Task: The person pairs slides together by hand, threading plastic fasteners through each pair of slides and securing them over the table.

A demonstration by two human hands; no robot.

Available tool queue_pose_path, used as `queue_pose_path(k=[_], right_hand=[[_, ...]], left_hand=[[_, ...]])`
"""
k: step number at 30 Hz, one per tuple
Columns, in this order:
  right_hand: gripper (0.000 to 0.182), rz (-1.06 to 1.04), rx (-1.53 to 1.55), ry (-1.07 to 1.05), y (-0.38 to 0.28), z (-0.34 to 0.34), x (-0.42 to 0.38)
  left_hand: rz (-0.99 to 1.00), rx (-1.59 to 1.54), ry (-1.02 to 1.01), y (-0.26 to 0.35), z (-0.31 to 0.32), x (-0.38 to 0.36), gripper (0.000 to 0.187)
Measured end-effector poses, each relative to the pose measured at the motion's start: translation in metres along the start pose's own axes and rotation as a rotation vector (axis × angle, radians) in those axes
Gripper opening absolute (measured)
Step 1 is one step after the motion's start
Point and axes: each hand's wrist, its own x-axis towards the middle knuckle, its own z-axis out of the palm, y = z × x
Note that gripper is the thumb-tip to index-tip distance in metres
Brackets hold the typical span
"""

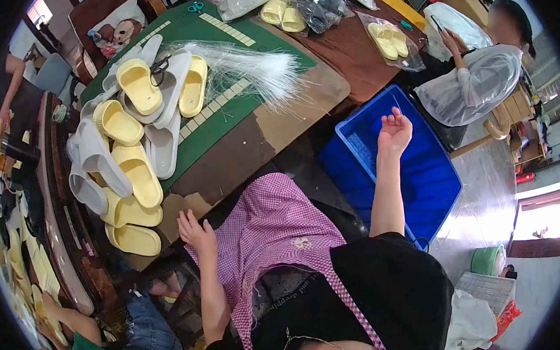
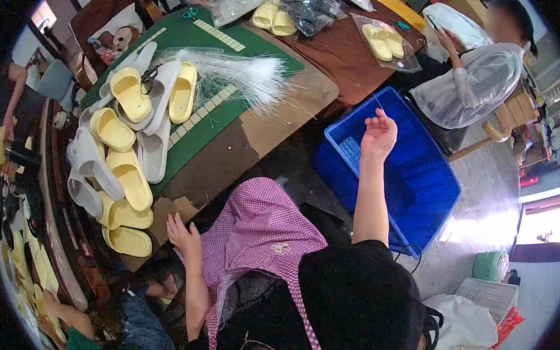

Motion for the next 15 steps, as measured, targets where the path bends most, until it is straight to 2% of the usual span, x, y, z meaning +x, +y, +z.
queue_pose_path(k=[1, 2, 4, 6, 8, 9, 10, 11, 12, 13, 14, 15], right_hand=[[0.008, 0.019, 0.003, -0.130, 0.001, 0.009, -0.006], [0.008, 0.018, 0.004, -0.130, 0.004, 0.018, -0.016], [0.008, 0.023, -0.117, -0.434, 0.015, 0.037, -0.041], [0.007, 0.014, -0.306, -0.608, 0.031, 0.050, -0.071], [0.004, 0.126, -0.584, -0.730, 0.042, 0.063, -0.109], [0.004, 0.052, -0.751, -0.973, 0.048, 0.065, -0.124], [0.003, 0.011, -0.854, -1.188, 0.045, 0.076, -0.140], [0.005, 0.173, -0.776, -1.318, 0.050, 0.077, -0.153], [0.006, 0.166, -0.750, -1.400, 0.054, 0.081, -0.165], [0.006, 0.204, -0.686, -1.410, 0.057, 0.086, -0.176], [0.008, 0.342, -0.620, -1.422, 0.055, 0.090, -0.182], [0.009, 0.498, -0.570, -1.356, 0.055, 0.094, -0.186]], left_hand=[[-0.040, -0.091, -0.020, 0.004, -0.002, 0.003, 0.052], [-0.038, -0.091, -0.019, 0.010, -0.005, 0.007, 0.052], [0.145, -0.389, 0.038, 0.037, -0.019, 0.016, 0.047], [0.229, -0.403, 0.082, 0.081, -0.054, 0.022, 0.044], [0.372, -0.552, 0.220, 0.114, -0.084, 0.024, 0.047], [0.480, -0.444, 0.301, 0.122, -0.094, 0.025, 0.048], [0.495, -0.451, 0.300, 0.129, -0.100, 0.025, 0.048], [0.487, -0.582, 0.218, 0.134, -0.104, 0.022, 0.045], [0.475, -0.710, 0.131, 0.138, -0.105, 0.020, 0.043], [0.463, -0.789, 0.155, 0.142, -0.101, 0.019, 0.033], [0.474, -0.792, 0.150, 0.136, -0.093, 0.016, 0.033], [0.444, -0.741, 0.037, 0.125, -0.084, 0.011, 0.026]])
